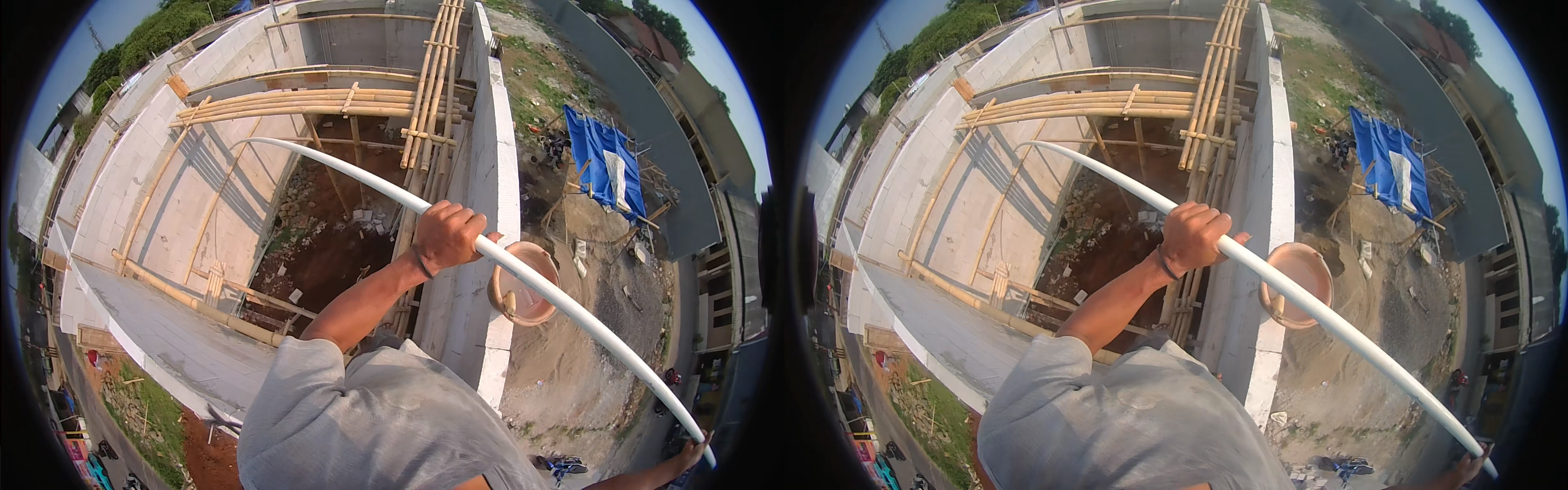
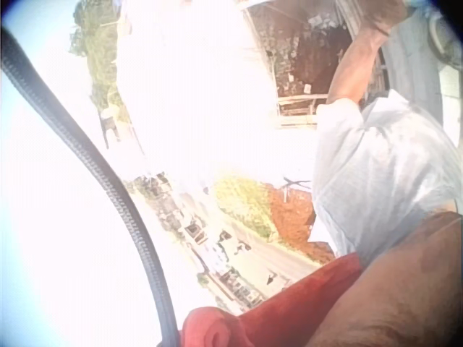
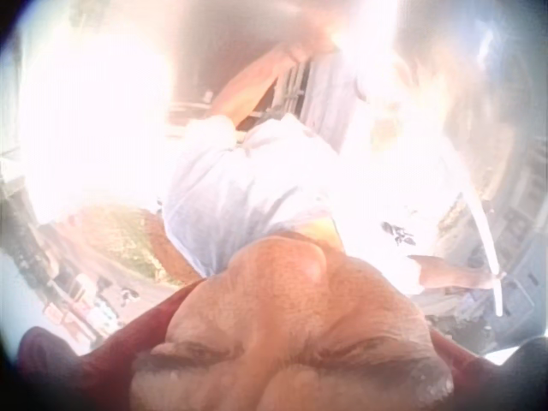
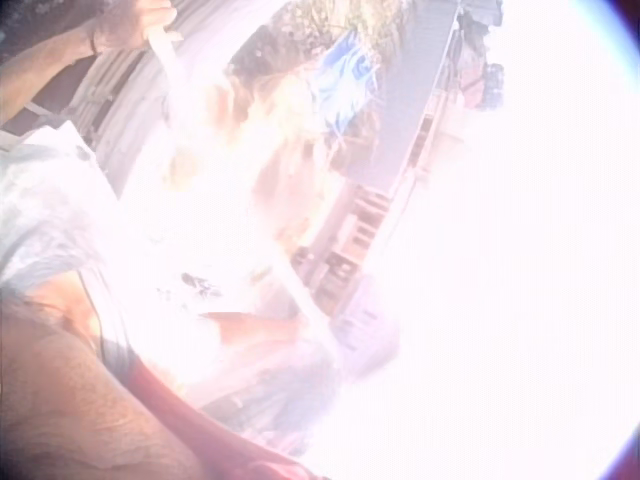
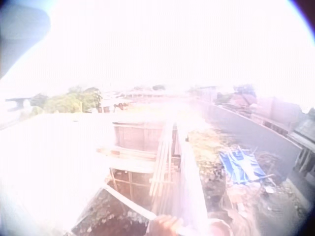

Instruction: The person stands on a bamboo scaffolding platform and repeatedly handles wooden planks and a white PVC pipe. They lift and position planks, tie a rope around a plank, and move a bucket before picking up and positioning the pipe.

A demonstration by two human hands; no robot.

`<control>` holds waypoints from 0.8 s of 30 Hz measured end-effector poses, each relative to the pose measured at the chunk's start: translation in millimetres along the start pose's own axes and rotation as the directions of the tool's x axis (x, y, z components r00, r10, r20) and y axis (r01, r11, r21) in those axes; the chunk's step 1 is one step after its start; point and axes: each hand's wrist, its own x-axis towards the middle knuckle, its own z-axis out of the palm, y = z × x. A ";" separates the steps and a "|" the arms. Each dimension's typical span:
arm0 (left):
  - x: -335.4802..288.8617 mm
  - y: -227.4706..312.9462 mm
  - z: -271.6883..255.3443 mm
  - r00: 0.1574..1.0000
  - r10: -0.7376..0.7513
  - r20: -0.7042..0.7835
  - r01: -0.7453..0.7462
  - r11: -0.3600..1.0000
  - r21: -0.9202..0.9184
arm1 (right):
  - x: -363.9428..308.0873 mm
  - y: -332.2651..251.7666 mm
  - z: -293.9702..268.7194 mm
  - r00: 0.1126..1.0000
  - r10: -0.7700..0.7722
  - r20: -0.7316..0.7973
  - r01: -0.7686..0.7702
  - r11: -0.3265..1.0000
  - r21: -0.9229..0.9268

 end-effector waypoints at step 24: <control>316.0 160.7 24.2 0.740 0.200 -0.642 -0.399 0.899 -0.181 | -194.0 -105.9 -319.8 0.670 0.404 -0.623 0.190 0.718 0.670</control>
